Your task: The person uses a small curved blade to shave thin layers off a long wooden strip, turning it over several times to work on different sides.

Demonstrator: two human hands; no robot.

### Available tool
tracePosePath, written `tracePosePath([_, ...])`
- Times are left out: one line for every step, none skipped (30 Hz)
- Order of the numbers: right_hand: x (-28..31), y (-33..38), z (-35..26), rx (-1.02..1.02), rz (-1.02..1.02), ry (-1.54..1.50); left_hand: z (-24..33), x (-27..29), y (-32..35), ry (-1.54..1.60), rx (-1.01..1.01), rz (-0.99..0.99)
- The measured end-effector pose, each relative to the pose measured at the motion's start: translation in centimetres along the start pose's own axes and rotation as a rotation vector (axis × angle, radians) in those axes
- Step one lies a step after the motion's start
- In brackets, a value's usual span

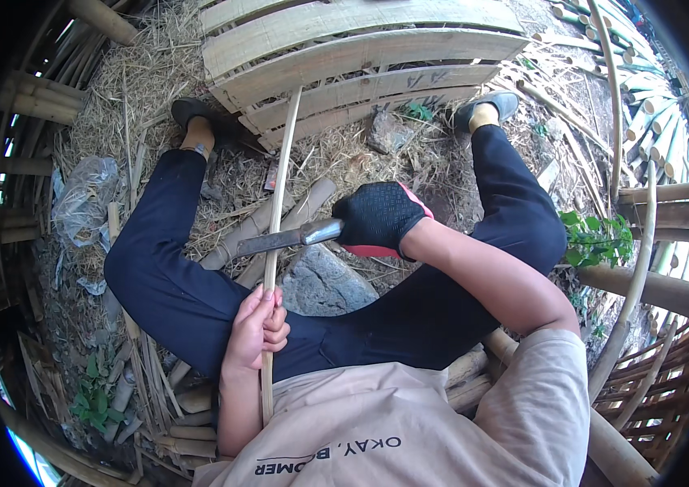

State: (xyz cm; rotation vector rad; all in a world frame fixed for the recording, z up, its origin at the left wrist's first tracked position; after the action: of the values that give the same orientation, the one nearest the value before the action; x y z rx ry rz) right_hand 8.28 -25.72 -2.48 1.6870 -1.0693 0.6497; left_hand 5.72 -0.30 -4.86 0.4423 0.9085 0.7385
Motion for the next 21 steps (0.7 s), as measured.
tracePosePath([-0.1, 0.0, -0.2, -0.008, -0.012, 0.021, 0.1, 0.0, 0.0, 0.063, 0.005, -0.032])
tracePosePath([-0.2, -0.1, -0.1, -0.010, -0.017, 0.022, -0.1, 0.1, -0.1, 0.070, 0.016, -0.055])
tracePosePath([-0.5, -0.2, 0.1, -0.012, -0.022, 0.022, -0.3, 0.1, -0.1, 0.089, 0.025, -0.074])
tracePosePath([-0.6, -0.2, 0.2, -0.015, -0.027, 0.022, -0.4, 0.1, 0.0, 0.107, 0.034, -0.093])
tracePosePath([-0.7, -0.3, 0.3, -0.023, -0.032, 0.029, -0.5, 0.1, 0.0, 0.124, 0.045, -0.114])
tracePosePath([-0.7, -0.3, 0.4, -0.031, -0.036, 0.036, -0.6, 0.2, -0.1, 0.132, 0.051, -0.116])
tracePosePath([-0.8, -0.3, 0.6, -0.038, -0.041, 0.043, -0.8, 0.2, -0.1, 0.140, 0.057, -0.117])
tracePosePath([-0.6, -0.5, 1.2, -0.094, -0.009, 0.021, -1.0, 0.1, -0.1, 0.147, 0.065, -0.120])
tracePosePath([-0.4, -0.8, 2.1, -0.150, 0.022, 0.000, -1.0, 0.0, 0.0, 0.139, 0.058, -0.123])
tracePosePath([-0.1, -1.1, 3.1, -0.205, 0.054, -0.021, -1.1, -0.1, 0.1, 0.130, 0.051, -0.126])
tracePosePath([0.7, -1.6, 4.3, -0.268, 0.108, -0.009, -1.1, -0.3, 0.3, 0.123, 0.043, -0.131])
tracePosePath([1.2, -2.0, 5.9, -0.297, 0.128, 0.011, -1.2, -0.4, 0.2, 0.113, 0.042, -0.128])
tracePosePath([1.7, -2.2, 7.2, -0.326, 0.149, 0.032, -1.3, -0.5, 0.1, 0.104, 0.040, -0.126])
tracePosePath([2.1, -2.4, 7.8, -0.343, 0.172, 0.048, -1.3, -0.5, 0.1, 0.098, 0.035, -0.119])
tracePosePath([2.6, -2.5, 8.2, -0.359, 0.196, 0.064, -1.4, -0.6, 0.1, 0.094, 0.034, -0.116])
tracePosePath([2.9, -2.4, 8.5, -0.376, 0.219, 0.080, -1.3, -0.8, 0.1, 0.091, 0.034, -0.113])
tracePosePath([3.0, -2.2, 8.4, -0.346, 0.258, 0.058, -1.5, -0.8, 0.2, 0.092, 0.037, -0.111])
tracePosePath([3.1, -2.0, 8.3, -0.316, 0.297, 0.037, -1.5, -0.8, 0.2, 0.090, 0.038, -0.114])
tracePosePath([3.1, -1.8, 8.1, -0.286, 0.335, 0.015, -1.4, -0.8, 0.1, 0.089, 0.039, -0.116])
tracePosePath([2.8, -1.6, 7.5, -0.257, 0.280, -0.014, -1.3, -0.8, 0.1, 0.088, 0.037, -0.116])
tracePosePath([2.4, -1.2, 6.7, -0.228, 0.225, -0.043, -1.3, -0.8, 0.0, 0.101, 0.039, -0.115])
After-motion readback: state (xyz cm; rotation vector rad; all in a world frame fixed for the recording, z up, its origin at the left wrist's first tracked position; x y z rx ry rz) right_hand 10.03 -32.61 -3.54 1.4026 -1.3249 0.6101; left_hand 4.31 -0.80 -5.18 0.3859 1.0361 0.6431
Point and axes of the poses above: each hand's wrist, its own y-axis away from the middle knuckle, its own x-axis out of the back of the hand, z = x × y, the point moved 5 cm from there along -y, towards the middle knuckle, and after that the axes turned 2 degrees about -z, right-handed, at the moved point
